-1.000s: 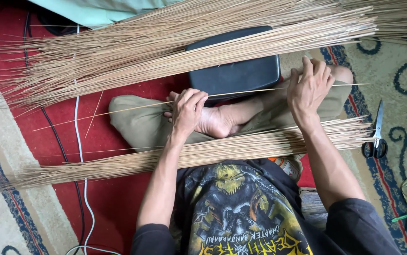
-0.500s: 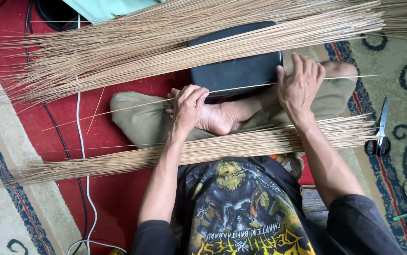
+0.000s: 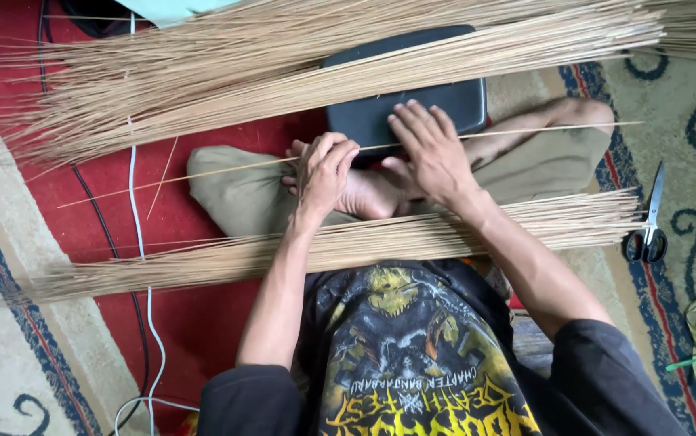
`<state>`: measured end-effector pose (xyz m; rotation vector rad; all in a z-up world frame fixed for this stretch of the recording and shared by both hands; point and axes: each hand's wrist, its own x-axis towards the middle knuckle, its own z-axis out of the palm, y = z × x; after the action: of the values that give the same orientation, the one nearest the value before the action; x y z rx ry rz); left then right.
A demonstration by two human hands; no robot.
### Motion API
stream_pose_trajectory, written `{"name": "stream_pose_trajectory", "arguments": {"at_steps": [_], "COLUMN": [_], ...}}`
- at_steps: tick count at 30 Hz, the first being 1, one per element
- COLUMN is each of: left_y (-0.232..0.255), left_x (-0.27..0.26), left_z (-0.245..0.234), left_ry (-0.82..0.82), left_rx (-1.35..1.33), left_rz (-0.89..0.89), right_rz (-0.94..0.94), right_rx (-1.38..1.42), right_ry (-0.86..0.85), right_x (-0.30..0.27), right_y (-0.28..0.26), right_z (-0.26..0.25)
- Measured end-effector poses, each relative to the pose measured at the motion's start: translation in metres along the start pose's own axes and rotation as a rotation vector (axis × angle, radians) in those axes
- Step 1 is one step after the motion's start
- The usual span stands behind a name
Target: The person sorts and aligns bundles of thin wooden sticks on the floor.
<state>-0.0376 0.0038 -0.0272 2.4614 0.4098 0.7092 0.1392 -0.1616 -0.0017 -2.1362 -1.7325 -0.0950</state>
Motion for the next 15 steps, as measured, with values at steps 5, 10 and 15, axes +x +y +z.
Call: {"name": "stream_pose_trajectory", "arguments": {"at_steps": [5,10,15], "left_y": [0.004,0.002,-0.001], "left_x": [-0.005,-0.007,-0.003], "left_z": [-0.014,-0.018,-0.015], "left_ry": [-0.020,-0.043,-0.034], "left_rx": [0.017,0.010,0.025], "left_rz": [-0.021,-0.030,-0.032], "right_rz": [-0.079,0.100,0.546], "right_rx": [0.001,-0.056,-0.159], "right_ry": [-0.148,-0.190,-0.074], "right_x": [0.016,-0.009,-0.048], "right_y": [-0.020,0.000,0.046], "right_z": [0.017,-0.005,-0.015]}}
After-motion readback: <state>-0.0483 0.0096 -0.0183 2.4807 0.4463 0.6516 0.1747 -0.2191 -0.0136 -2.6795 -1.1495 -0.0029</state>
